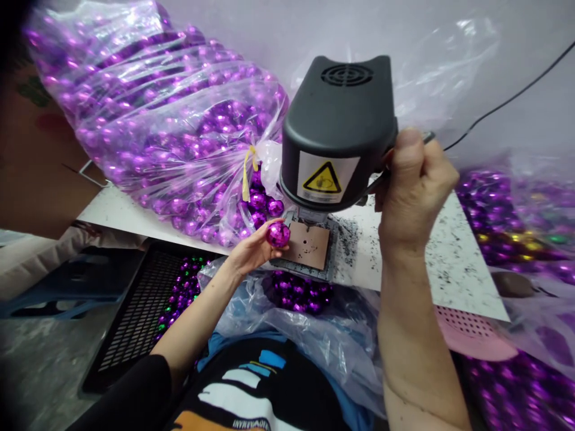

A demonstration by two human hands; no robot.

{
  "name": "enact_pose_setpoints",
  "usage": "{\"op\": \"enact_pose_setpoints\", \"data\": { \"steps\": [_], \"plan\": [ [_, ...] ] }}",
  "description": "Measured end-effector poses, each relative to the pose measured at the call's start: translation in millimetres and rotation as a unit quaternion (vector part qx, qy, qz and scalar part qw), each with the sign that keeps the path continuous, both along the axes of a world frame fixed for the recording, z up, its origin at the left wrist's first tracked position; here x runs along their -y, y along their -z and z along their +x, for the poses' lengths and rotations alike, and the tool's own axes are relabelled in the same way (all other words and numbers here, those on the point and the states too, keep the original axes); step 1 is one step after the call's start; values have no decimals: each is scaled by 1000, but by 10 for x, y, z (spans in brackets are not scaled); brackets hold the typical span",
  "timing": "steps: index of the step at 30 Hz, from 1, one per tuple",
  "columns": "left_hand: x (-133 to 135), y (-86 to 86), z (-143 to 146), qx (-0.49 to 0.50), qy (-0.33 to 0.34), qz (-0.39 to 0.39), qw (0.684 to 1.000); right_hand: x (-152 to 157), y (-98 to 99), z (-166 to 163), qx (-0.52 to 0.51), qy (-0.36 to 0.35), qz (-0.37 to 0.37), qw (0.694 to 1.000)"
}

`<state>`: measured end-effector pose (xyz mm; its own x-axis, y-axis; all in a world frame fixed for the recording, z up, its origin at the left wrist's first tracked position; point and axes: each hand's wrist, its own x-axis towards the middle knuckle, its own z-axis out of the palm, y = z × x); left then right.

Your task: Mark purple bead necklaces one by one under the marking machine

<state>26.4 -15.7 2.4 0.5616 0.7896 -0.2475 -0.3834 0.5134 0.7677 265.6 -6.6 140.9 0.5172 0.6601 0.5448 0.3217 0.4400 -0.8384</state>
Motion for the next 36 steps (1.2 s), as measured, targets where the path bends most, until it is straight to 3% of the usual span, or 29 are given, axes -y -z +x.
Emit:
{"op": "enact_pose_setpoints", "data": {
  "steps": [7, 11, 15, 19, 23, 28, 36],
  "plan": [
    [9, 118, 120, -27, 2, -14, 1000, -8, 17, 25, -3, -3, -7, 1000],
    [8, 161, 165, -129, -45, 69, 988, -7, 20, 11, 0, 3, -2, 1000],
    [15, 203, 283, -271, -102, 248, 925, -2, 11, -19, 0, 2, 12, 1000],
    [35, 208, 414, -393, -105, 416, 813, -2, 10, -24, 1, 3, 18, 1000],
    [62, 195, 533, -462, -111, 485, 734, -1, 8, -17, 7, -2, 12, 1000],
    [62, 224, 689, -517, -118, 476, 702, 18, -3, -13, 4, 3, 6, 1000],
    [12, 245, 771, -528, -93, 502, 679, 67, -38, 32, 19, -2, -35, 999]
  ]
}}
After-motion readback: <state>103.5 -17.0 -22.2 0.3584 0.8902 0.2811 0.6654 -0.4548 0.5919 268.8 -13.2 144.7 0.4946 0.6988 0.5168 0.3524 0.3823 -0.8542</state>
